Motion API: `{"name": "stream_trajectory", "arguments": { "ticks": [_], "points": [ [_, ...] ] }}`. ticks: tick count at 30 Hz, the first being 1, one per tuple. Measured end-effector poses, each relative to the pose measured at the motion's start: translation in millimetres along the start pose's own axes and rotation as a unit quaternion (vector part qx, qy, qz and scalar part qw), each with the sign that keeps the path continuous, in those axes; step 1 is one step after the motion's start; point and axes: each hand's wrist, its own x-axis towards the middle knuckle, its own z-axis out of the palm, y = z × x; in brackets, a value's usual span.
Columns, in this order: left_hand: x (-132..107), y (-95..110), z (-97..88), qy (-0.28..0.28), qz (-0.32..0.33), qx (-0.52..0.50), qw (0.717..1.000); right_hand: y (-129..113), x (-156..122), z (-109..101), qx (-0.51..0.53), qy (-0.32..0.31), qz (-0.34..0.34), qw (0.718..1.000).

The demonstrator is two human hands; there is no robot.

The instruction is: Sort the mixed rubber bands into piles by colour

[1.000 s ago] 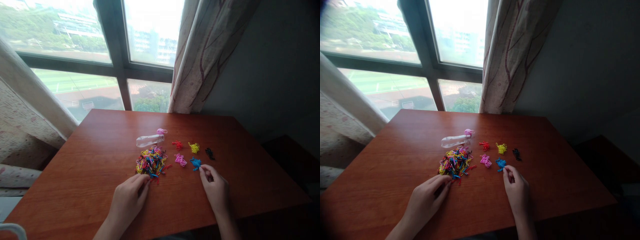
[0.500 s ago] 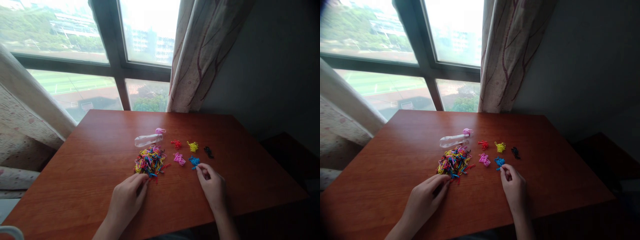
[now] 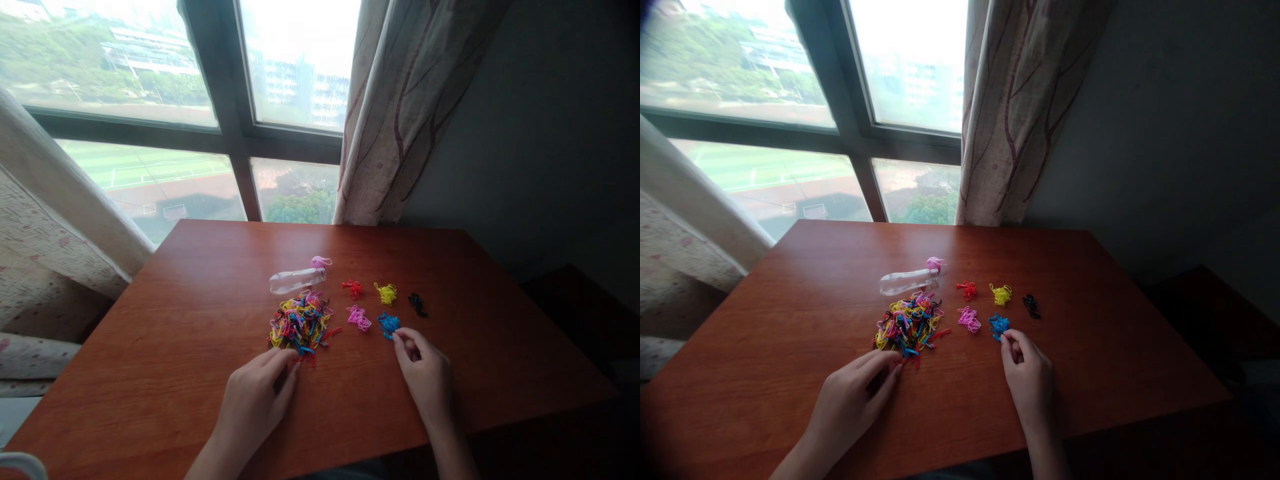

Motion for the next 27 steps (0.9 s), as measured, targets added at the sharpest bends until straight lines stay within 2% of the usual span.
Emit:
{"name": "stream_trajectory", "arguments": {
  "ticks": [3,7,14,17,21,23,27],
  "points": [
    [0,4,1.9,-0.001,0.023,0.039,0.999,-8,-4,2,0.015,-0.004,-0.021,1.0],
    [1,15,6.1,0.0,0.047,0.081,0.996,-34,-12,11,0.052,-0.038,-0.053,0.997],
    [5,23,11.4,-0.006,0.036,0.088,0.995,-84,-25,32,0.085,-0.118,-0.134,0.98],
    [5,22,11.9,-0.02,0.033,0.091,0.995,-90,-26,36,0.094,-0.13,-0.137,0.977],
    [5,22,12.1,-0.032,0.032,0.084,0.995,-88,-24,35,0.139,-0.138,-0.085,0.977],
    [5,21,11.5,-0.027,0.035,0.067,0.997,-87,-23,34,0.156,-0.143,-0.064,0.975],
    [5,21,8.2,0.009,0.037,0.024,0.999,-87,-23,34,0.153,-0.151,-0.065,0.974]
  ]
}}
